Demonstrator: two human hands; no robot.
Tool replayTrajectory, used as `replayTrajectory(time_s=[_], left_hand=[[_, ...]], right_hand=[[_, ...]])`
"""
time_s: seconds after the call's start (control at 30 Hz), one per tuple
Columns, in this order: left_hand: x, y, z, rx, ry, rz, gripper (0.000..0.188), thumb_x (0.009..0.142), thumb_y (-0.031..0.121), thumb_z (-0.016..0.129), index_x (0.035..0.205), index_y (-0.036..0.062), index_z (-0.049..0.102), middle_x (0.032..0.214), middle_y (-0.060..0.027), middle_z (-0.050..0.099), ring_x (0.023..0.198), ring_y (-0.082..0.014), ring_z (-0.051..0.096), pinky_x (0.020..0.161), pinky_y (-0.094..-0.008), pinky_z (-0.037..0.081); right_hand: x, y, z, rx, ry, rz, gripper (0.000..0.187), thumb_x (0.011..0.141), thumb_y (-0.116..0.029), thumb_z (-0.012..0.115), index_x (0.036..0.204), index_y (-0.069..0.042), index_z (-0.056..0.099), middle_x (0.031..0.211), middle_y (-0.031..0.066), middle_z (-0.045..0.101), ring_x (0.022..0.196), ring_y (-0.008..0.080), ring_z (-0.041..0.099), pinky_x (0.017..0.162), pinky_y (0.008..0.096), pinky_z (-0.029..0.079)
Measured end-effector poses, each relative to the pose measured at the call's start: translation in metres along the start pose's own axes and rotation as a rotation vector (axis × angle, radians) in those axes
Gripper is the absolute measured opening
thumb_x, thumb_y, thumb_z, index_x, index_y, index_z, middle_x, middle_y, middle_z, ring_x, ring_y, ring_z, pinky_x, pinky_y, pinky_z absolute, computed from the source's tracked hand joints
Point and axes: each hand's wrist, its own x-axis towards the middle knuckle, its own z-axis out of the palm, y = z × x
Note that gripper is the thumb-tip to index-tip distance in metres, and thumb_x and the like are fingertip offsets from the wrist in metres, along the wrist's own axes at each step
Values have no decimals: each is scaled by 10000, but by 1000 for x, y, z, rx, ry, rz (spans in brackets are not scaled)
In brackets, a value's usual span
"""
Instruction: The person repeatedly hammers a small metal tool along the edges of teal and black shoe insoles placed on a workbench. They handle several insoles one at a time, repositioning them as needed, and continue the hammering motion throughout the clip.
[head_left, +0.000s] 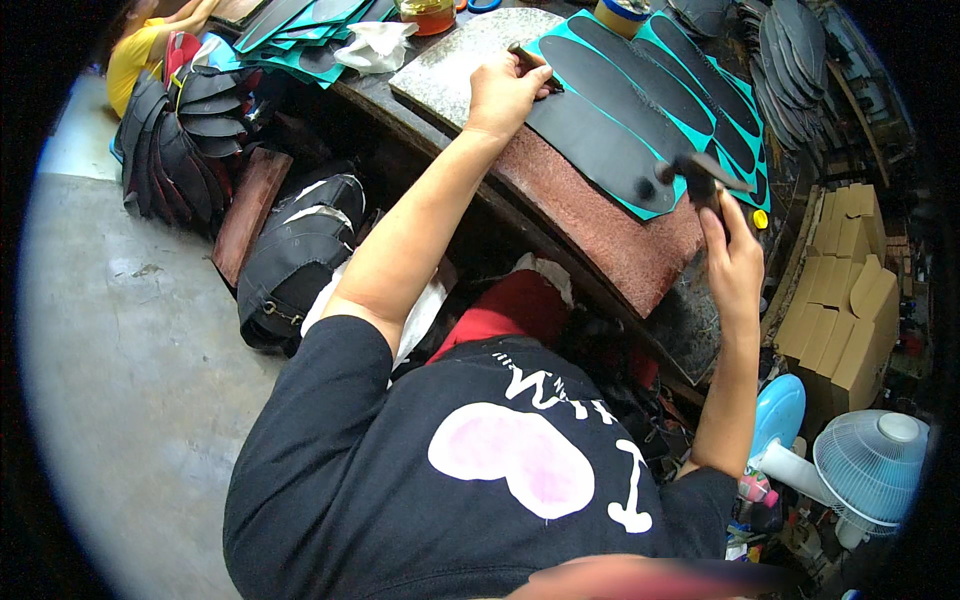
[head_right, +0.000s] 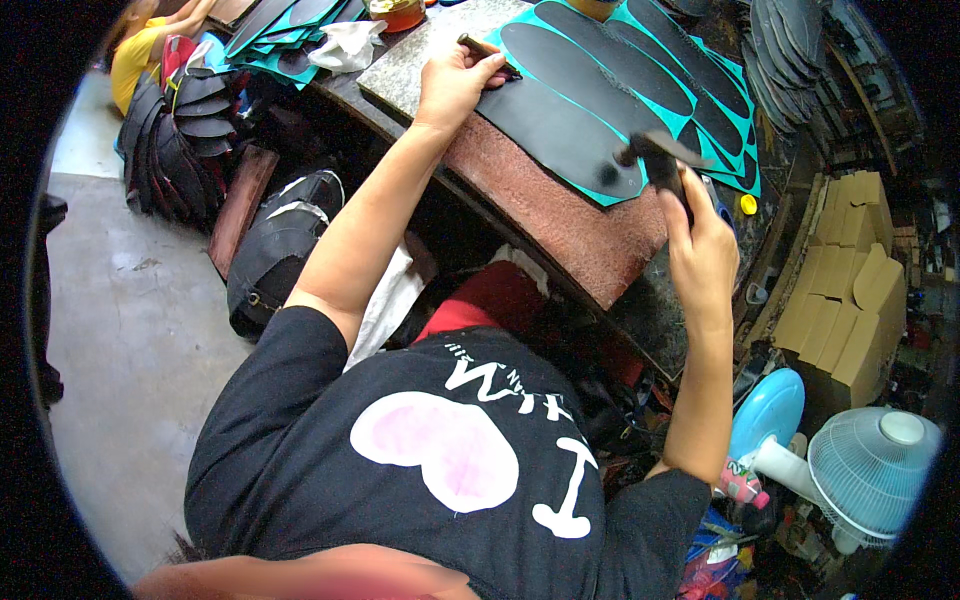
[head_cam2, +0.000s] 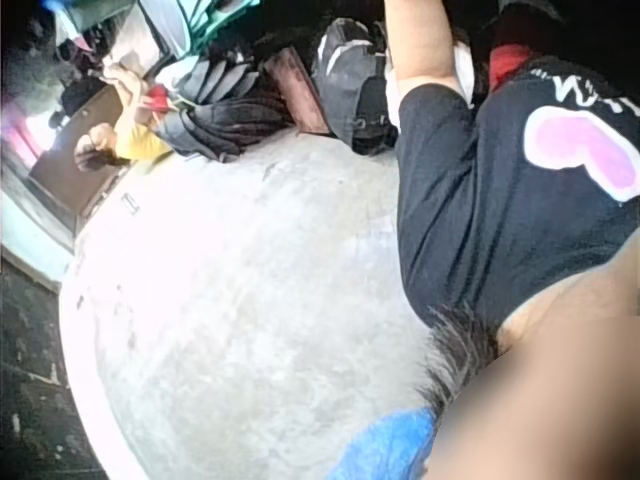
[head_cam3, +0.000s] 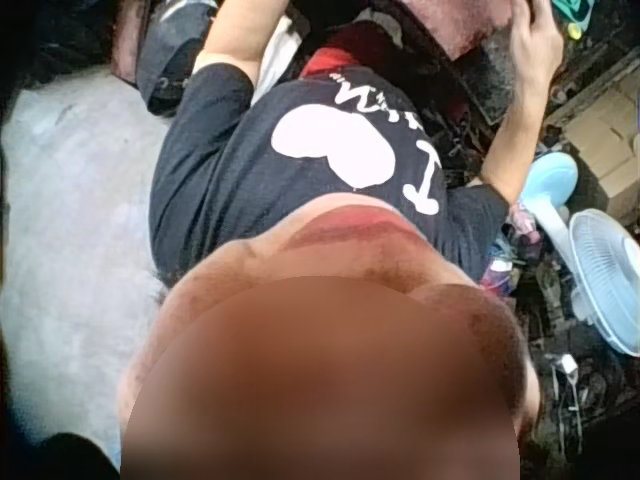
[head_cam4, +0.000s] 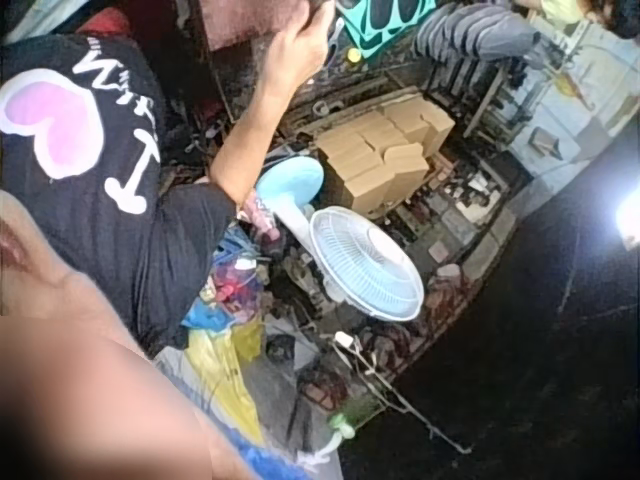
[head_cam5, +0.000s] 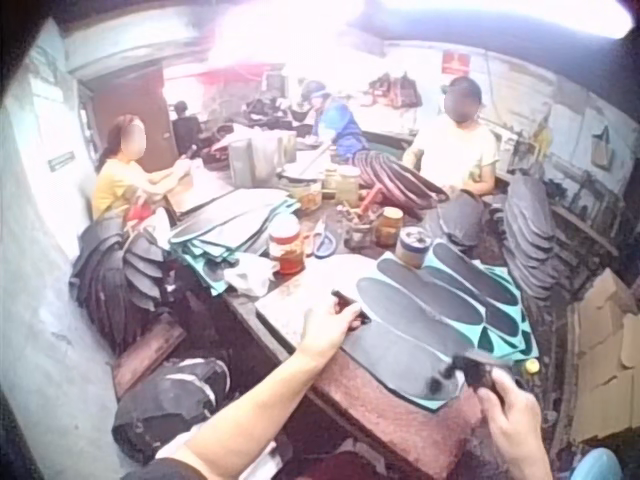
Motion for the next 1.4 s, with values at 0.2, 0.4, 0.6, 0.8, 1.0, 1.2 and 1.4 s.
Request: replayTrajectory(time_s=[0.2, 0.4, 0.6, 0.8, 1.0, 1.2, 1.4], left_hand=[[-4, 6, 7, 397, 28, 225, 98, 831, 118, 706, 866, 27, 696, 784, -133, 707, 693, -230, 695, 668, -324, 546], [-16, 9, 24, 821, 22, 606, 137, 852, 169, 688, 916, 49, 674, 787, -166, 679, 685, -309, 681, 644, -359, 548], [0, -7, 14, 65, 23, 131, 110, 840, 123, 686, 886, 24, 669, 782, -109, 708, 693, -160, 700, 665, -310, 556], [-6, -2, 16, 428, -26, 410, 142, 823, 143, 710, 916, 56, 648, 792, -126, 690, 743, -276, 694, 677, -339, 544], [-18, 4, 31, 744, -30, 656, 147, 841, 108, 673, 950, 37, 606, 804, -149, 677, 734, -302, 685, 663, -384, 542], [-6, -3, 23, 270, -62, 234, 121, 829, 152, 697, 894, 54, 669, 789, -130, 698, 737, -240, 703, 705, -342, 552], [-18, 9, 31, 665, -134, 615, 135, 852, 139, 677, 934, 45, 625, 805, -155, 685, 759, -305, 692, 681, -378, 545]], right_hand=[[51, -43, 7, 136, 234, -343, 381, 959, -327, 597, 1222, -52, 611, 903, 179, 697, 793, 286, 709, 676, 344, 532], [66, -58, 45, 49, 58, -135, 354, 941, -405, 582, 1221, -189, 614, 883, 177, 691, 811, 368, 678, 668, 430, 528], [64, -37, 30, -64, 124, -200, 377, 955, -423, 558, 1260, -205, 593, 891, 154, 704, 821, 330, 695, 674, 410, 529], [59, -60, 19, 105, 333, -426, 367, 926, -355, 636, 1196, -107, 639, 938, 144, 710, 794, 291, 706, 670, 329, 539], [52, -47, 40, -152, 190, -184, 356, 940, -412, 581, 1203, -175, 626, 859, 141, 700, 763, 335, 686, 639, 404, 532], [50, -39, 13, -126, 263, -328, 375, 936, -415, 599, 1212, -163, 633, 873, 128, 715, 781, 289, 711, 635, 363, 542], [47, -48, 19, 142, 385, -480, 329, 912, -325, 661, 1149, -96, 662, 909, 148, 709, 776, 288, 712, 665, 354, 551]])
